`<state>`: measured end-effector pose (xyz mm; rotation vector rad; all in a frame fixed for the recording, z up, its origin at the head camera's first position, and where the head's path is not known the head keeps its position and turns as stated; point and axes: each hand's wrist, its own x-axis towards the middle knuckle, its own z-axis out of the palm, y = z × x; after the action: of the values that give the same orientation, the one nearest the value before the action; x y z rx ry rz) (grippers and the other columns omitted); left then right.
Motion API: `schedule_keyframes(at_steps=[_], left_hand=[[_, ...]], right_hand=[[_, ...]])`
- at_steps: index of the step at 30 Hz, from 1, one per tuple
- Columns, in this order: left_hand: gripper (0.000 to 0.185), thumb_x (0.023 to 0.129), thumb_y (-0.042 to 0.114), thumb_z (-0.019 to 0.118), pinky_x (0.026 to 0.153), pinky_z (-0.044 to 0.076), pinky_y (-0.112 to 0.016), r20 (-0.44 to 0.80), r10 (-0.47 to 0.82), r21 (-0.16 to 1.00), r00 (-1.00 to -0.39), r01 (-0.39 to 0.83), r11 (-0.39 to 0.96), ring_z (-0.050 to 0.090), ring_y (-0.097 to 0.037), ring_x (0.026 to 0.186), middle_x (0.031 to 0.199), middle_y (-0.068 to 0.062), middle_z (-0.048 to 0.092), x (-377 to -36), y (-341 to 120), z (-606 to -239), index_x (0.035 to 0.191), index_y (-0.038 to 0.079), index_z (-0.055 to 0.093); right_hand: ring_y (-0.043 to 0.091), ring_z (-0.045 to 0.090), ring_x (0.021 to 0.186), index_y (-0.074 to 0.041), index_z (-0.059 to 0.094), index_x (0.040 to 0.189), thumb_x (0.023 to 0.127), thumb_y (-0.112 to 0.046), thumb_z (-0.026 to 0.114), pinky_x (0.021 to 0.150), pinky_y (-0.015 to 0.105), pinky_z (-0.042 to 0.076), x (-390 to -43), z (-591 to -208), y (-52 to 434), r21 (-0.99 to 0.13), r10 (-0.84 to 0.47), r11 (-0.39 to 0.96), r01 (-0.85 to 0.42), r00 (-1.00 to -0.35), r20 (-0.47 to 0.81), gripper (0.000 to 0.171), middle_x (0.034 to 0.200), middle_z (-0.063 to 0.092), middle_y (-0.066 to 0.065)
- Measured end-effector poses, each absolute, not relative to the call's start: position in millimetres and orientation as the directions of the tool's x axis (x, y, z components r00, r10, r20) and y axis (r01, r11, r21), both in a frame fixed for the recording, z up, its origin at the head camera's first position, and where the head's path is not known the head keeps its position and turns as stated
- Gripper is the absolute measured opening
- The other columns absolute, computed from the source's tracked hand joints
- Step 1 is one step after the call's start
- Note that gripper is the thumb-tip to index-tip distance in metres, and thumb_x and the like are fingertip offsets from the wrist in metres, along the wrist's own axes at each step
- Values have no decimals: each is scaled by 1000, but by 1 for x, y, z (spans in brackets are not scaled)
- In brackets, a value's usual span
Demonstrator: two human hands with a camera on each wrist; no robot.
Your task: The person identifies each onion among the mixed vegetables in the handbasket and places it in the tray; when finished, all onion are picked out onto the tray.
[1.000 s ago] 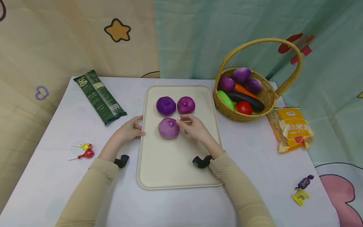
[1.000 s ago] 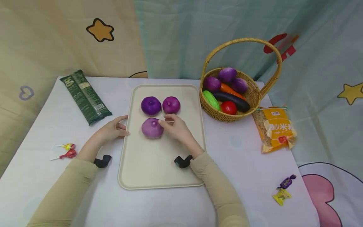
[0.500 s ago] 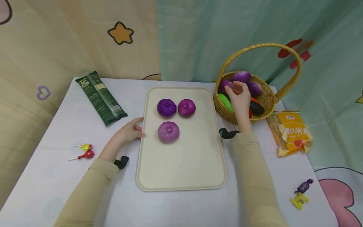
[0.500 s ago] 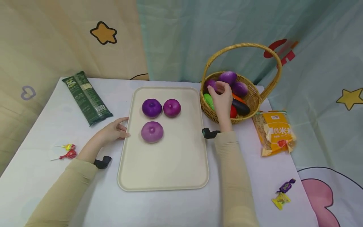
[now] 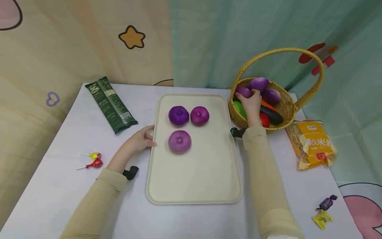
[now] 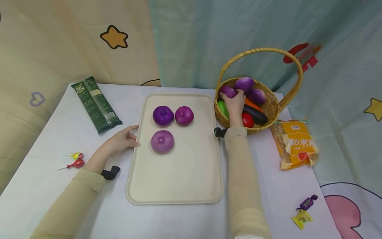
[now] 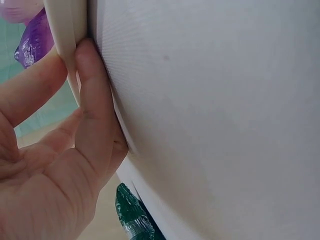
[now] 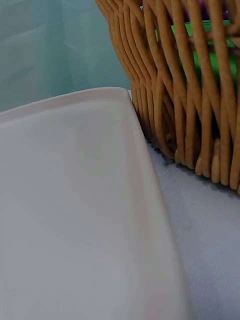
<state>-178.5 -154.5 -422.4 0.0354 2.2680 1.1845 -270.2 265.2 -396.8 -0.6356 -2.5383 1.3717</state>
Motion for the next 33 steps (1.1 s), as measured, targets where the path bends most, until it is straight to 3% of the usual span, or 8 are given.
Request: schedule_keyframes(at_steps=[7,14,22,26,33], left_hand=[[80,93,4,63,80,56,-28,-483,275,763,-831,-245,599,59,-16,86,111,-18,52,-178,-154,-421,158,8,17],[81,93,4,63,82,56,-29,-487,272,768,-830,-259,585,59,-16,86,111,-18,51,-177,-154,-420,158,9,16],[80,93,6,64,80,54,-28,-484,274,759,-831,-243,604,59,-18,88,113,-19,52,-178,-152,-423,158,10,18],[80,93,6,64,80,54,-29,-478,285,758,-831,-226,611,60,-18,86,112,-20,54,-179,-152,-422,158,10,18],[81,93,6,64,79,53,-28,-485,275,755,-830,-239,610,59,-18,88,113,-19,53,-181,-155,-421,159,11,17]], right_hand=[[34,35,136,0,31,146,85,-40,73,119,40,29,-276,-399,264,-798,448,529,287,-894,-24,85,149,33,22],[31,36,136,-8,32,149,81,-45,76,118,36,31,-273,-394,261,-848,491,438,298,-869,-52,89,150,24,19],[28,31,143,-14,31,154,83,-53,71,121,39,27,-245,-381,270,-850,447,441,286,-892,-69,90,159,28,12],[28,33,143,-18,31,154,84,-51,73,120,45,30,-212,-365,264,-863,357,451,229,-932,-61,88,159,30,8],[36,39,136,-17,35,152,85,-39,76,112,55,39,-168,-365,229,-843,38,528,102,-995,-96,82,156,34,14]])
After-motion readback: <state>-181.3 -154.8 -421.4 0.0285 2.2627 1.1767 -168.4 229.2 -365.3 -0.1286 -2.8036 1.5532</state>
